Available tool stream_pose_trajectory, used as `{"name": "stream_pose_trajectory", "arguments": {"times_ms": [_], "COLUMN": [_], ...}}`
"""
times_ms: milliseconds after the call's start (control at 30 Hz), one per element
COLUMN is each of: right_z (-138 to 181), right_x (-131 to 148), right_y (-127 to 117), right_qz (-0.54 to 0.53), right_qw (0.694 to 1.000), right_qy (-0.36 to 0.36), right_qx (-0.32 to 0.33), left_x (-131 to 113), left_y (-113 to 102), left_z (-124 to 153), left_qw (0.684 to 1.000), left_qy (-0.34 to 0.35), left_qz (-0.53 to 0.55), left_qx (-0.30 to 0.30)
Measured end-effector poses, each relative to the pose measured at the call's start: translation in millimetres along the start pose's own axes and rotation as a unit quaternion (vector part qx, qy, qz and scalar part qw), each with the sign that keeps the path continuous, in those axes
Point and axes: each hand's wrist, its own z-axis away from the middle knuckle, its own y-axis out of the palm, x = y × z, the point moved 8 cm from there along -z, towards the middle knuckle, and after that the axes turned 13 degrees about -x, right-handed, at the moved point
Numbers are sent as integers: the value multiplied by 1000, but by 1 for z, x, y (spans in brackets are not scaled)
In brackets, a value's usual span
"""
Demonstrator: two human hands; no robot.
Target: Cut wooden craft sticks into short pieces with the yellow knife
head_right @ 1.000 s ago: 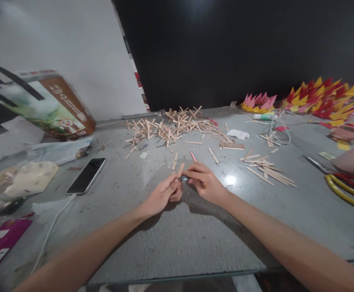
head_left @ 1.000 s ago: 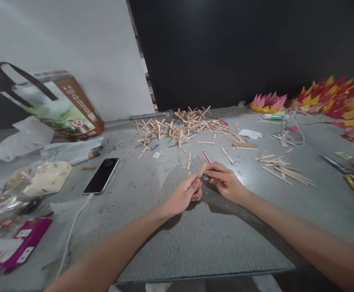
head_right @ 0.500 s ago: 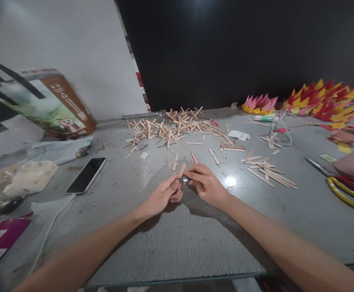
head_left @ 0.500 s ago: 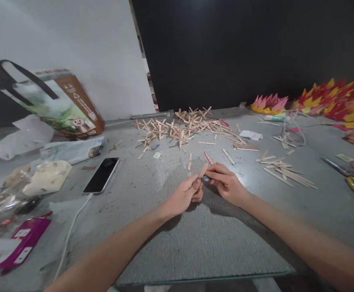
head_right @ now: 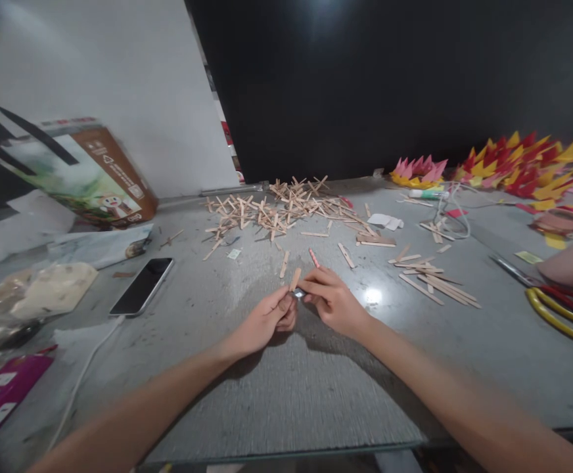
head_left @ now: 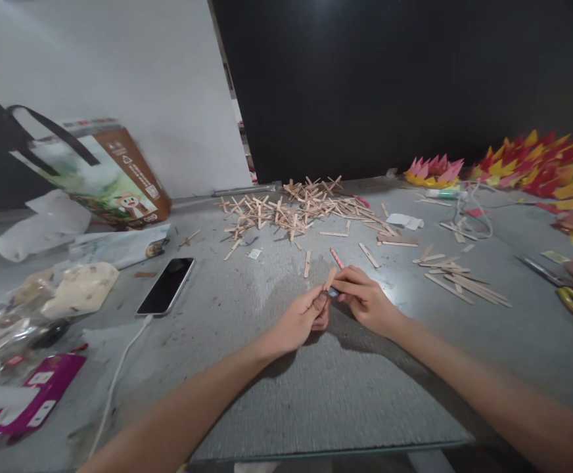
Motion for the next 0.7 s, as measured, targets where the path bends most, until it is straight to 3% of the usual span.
{"name": "stream_pose_trajectory", "arguments": {"times_ms": [200,367,700], "right_z": [0,3,3], "right_x": [-6,-9,-4], "right_y": [-1,-11,-28], "right_qz": [9,67,67], "right_qw": [1000,996,982], "right_qy": [9,35,170], "right_qx": [-1,-47,-49], "left_x": [-4,-11,-11], "left_y": [-3,-4,-10], "left_z": [-2,-3,3], "left_qw": [1000,997,996], "left_qy": [5,15,3], "left_qz": [19,75,-14], "left_qx": [-2,-29,-90]}}
